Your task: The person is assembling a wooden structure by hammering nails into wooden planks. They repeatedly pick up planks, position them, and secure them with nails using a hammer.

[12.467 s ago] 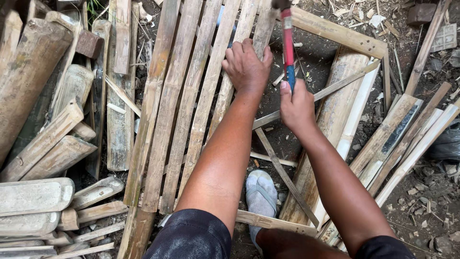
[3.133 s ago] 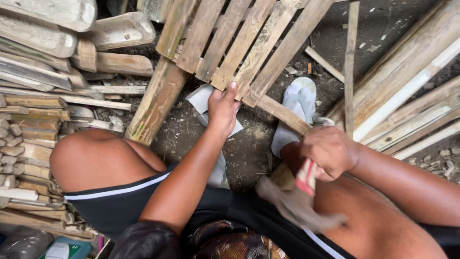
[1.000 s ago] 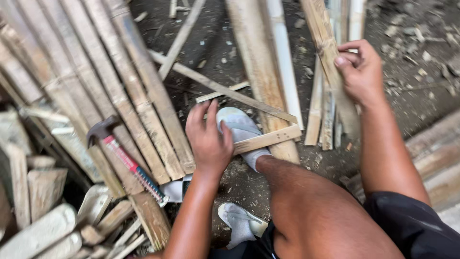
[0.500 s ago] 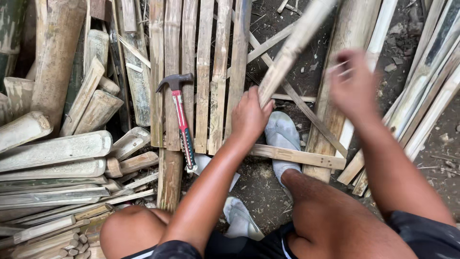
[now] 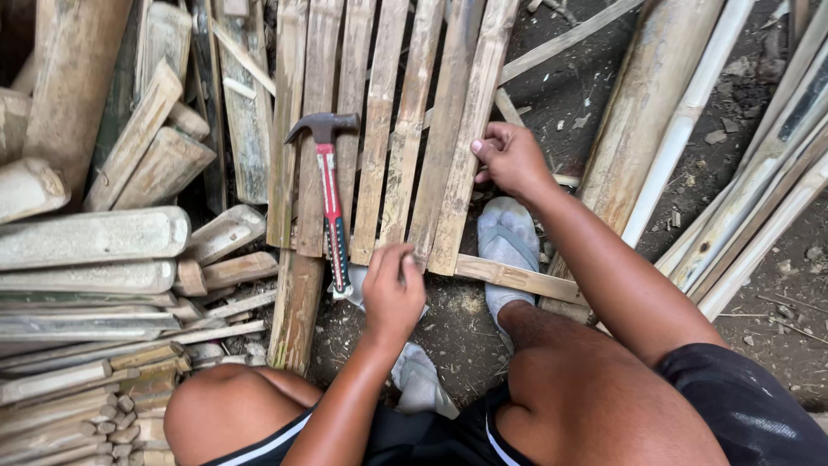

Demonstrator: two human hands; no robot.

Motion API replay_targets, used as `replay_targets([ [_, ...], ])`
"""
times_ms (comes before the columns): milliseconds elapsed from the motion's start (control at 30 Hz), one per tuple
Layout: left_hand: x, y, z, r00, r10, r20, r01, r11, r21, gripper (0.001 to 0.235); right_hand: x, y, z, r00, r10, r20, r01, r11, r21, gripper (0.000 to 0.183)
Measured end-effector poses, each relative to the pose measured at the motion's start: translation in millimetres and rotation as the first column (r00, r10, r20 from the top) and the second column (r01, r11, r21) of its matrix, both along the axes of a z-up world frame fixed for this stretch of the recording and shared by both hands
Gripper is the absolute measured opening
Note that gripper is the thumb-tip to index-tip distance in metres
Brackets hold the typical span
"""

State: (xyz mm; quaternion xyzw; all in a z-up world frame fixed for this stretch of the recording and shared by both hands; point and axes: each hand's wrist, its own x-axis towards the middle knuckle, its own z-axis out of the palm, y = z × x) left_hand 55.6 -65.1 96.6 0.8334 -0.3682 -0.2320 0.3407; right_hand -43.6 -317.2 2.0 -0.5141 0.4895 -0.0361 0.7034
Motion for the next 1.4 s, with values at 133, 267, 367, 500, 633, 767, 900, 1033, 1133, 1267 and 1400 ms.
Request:
replay_targets([
  [133,-7.1,57.9,-4.8,0.994,0.107,0.001,-0.099,0.911,0.401,0.020,2.0,-4.5,4.2,1.000,-0.009,0.004,0.009,1.000,0.010,0.019],
  [267,-4.2,91.5,-30.9,0.993,-0.038,0.113,-0.025,0.860,0.510,0.023,-3.0,-3.3,-0.3,1.000,0.020,0.010,-0.020,1.000,-0.004,0.017],
  [367,0.1,96.1,-58.7,0.998,-0.050,0.032,0.016,0.744,0.668,0.021,-6.6,-3.1,-3.7,1.000,-0.011,0.022,0.011,1.000,-0.008,0.016],
  [500,-6.8,101.5,-84.3,0.987,-0.149,0.060,0.068,0.723,0.688,0.014,-3.8,-1.8,-4.8,0.999,0.045,0.019,-0.044,0.998,-0.035,0.013],
  [633,-10.9,113.4,-88.4,0.964,-0.221,0.146,0.081,0.770,0.634,0.010,-0.9,1.4,10.3,1.000,0.016,-0.025,-0.018,0.998,-0.052,0.012],
  [767,-8.7,108.7,-95.4,0.943,-0.298,0.148,0.134,0.748,0.650,0.009,-0.2,0.7,48.5,0.772,0.093,-0.629,-0.636,0.122,-0.762,0.024],
  [900,-7.7,111.3,-99.5,0.926,-0.333,0.178,0.144,0.747,0.648,0.010,47.0,36.8,86.0,0.806,0.426,-0.410,-0.583,0.453,-0.675,0.023],
  [1033,-8.1,111.4,-105.7,0.912,-0.366,0.183,0.147,0.712,0.687,0.014,126.5,100.5,102.0,0.498,0.838,-0.224,-0.647,0.187,-0.739,0.067],
  [1133,-8.8,113.2,-106.6,0.905,-0.384,0.183,0.172,0.724,0.668,0.013,159.2,125.2,98.3,0.383,0.857,-0.345,-0.770,0.090,-0.631,0.062],
  [1267,-0.1,108.7,-105.0,0.883,-0.439,0.164,0.216,0.691,0.690,0.011,161.8,122.9,86.6,0.360,0.846,-0.393,-0.864,0.144,-0.482,0.048],
  [1400,0.3,106.6,-91.8,0.930,-0.361,0.064,0.222,0.692,0.687,0.010,130.5,116.0,84.7,0.501,0.750,-0.431,-0.807,0.225,-0.547,0.034],
])
